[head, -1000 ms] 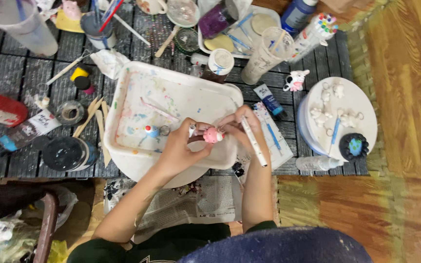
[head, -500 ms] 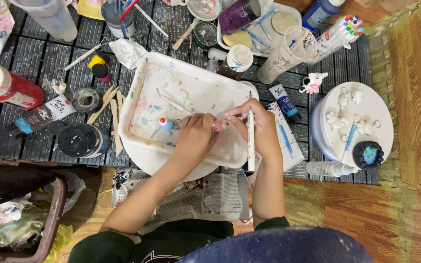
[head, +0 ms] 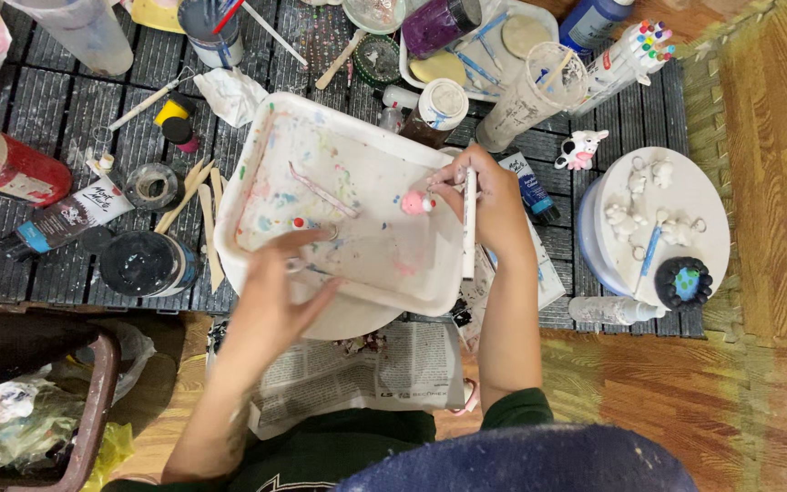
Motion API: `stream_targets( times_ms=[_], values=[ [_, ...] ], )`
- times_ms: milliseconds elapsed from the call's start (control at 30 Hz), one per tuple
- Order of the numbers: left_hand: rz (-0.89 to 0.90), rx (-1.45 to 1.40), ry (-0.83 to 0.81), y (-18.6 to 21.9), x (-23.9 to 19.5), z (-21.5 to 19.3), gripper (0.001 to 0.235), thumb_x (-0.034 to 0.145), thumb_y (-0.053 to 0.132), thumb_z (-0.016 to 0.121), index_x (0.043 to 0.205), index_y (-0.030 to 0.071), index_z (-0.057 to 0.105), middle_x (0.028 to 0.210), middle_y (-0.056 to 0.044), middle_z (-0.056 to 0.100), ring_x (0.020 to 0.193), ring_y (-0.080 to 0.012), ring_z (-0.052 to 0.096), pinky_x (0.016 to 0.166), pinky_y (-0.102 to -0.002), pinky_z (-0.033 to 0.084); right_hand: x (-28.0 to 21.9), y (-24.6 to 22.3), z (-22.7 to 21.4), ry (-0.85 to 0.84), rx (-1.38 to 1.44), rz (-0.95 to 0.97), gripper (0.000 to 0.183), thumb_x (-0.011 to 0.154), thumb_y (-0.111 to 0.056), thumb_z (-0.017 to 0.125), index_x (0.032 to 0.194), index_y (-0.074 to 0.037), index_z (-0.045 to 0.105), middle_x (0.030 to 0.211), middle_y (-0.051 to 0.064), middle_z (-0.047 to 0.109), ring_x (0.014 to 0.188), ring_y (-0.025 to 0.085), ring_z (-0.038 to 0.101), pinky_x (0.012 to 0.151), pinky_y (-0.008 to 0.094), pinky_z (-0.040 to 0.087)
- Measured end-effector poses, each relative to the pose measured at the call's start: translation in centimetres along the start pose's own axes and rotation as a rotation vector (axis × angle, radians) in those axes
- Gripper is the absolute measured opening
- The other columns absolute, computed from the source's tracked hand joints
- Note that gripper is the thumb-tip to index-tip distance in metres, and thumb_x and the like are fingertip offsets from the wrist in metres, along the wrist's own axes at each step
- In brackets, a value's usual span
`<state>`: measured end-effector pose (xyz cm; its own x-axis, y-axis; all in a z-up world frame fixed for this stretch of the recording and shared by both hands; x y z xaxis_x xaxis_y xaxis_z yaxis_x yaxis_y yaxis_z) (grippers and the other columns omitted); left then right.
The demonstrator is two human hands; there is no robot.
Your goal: The person paints details on small figurines using a white marker and a red paintbrush. They first add black dots to a pink figurine, then switch to a blue figurine to add similar details before using the brush to apply paint.
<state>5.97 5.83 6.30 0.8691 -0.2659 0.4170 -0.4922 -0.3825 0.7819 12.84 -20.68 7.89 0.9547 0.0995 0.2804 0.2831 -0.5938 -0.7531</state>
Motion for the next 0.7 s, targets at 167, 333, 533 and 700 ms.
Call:
stream_targets(
  times_ms=[167, 333, 533, 700],
  values=[
    [-0.009, 0.267, 0.045, -1.8, -0.3, -4.4, 0.060, 0.081, 0.008, 0.080, 0.130, -0.001, 0.048, 0.129, -0.021, 0.063, 0.113, -0.0409, 0.062, 0.095, -0.049, 0.051, 0.8, 0.7, 0.9, -0.035, -0.017, 0.040, 0.030, 0.090, -0.001, 0.079, 0.095, -0.005, 0.050, 0.095, 0.011, 0.079, 0.089, 0.016, 0.077, 0.076, 0.029, 0.059],
    [-0.128, 0.323, -0.099, -4.1, 0.4, -3.2, 0.049, 0.085, 0.008, 0.076, 0.127, 0.002, 0.052, 0.112, -0.023, 0.065, 0.103, -0.0423, 0.065, 0.088, -0.050, 0.053, 1.1, 0.7, 2.7, -0.063, 0.054, 0.050, 0.027, 0.090, -0.001, 0.076, 0.094, -0.005, 0.051, 0.096, 0.009, 0.079, 0.094, 0.015, 0.079, 0.079, 0.029, 0.062],
    [-0.134, 0.274, -0.180, -4.9, 1.5, -2.0, 0.051, 0.082, 0.007, 0.075, 0.126, 0.001, 0.051, 0.110, -0.025, 0.066, 0.103, -0.0442, 0.064, 0.085, -0.051, 0.053, 1.5, 1.9, 1.8, 0.027, -0.081, 0.049, 0.027, 0.088, -0.002, 0.079, 0.095, -0.005, 0.052, 0.088, 0.010, 0.077, 0.085, 0.018, 0.078, 0.073, 0.031, 0.059],
    [-0.300, 0.201, -0.287, -6.4, 1.7, -1.0, 0.054, 0.080, 0.007, 0.075, 0.129, 0.005, 0.051, 0.110, -0.024, 0.066, 0.099, -0.0412, 0.066, 0.083, -0.050, 0.053, 2.3, 3.5, 1.9, 0.070, -0.086, 0.072, 0.026, 0.089, -0.001, 0.076, 0.097, -0.005, 0.052, 0.092, 0.009, 0.078, 0.084, 0.017, 0.078, 0.073, 0.030, 0.060]
  ],
)
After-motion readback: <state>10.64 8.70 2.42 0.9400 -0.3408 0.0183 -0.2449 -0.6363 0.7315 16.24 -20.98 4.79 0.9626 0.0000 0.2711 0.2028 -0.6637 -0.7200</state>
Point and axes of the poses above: each hand's wrist, its own x-axis towards the middle knuckle, its own z-axis out of the palm, y = z × x, the point moved 10 cm from there along x, towards the middle knuckle
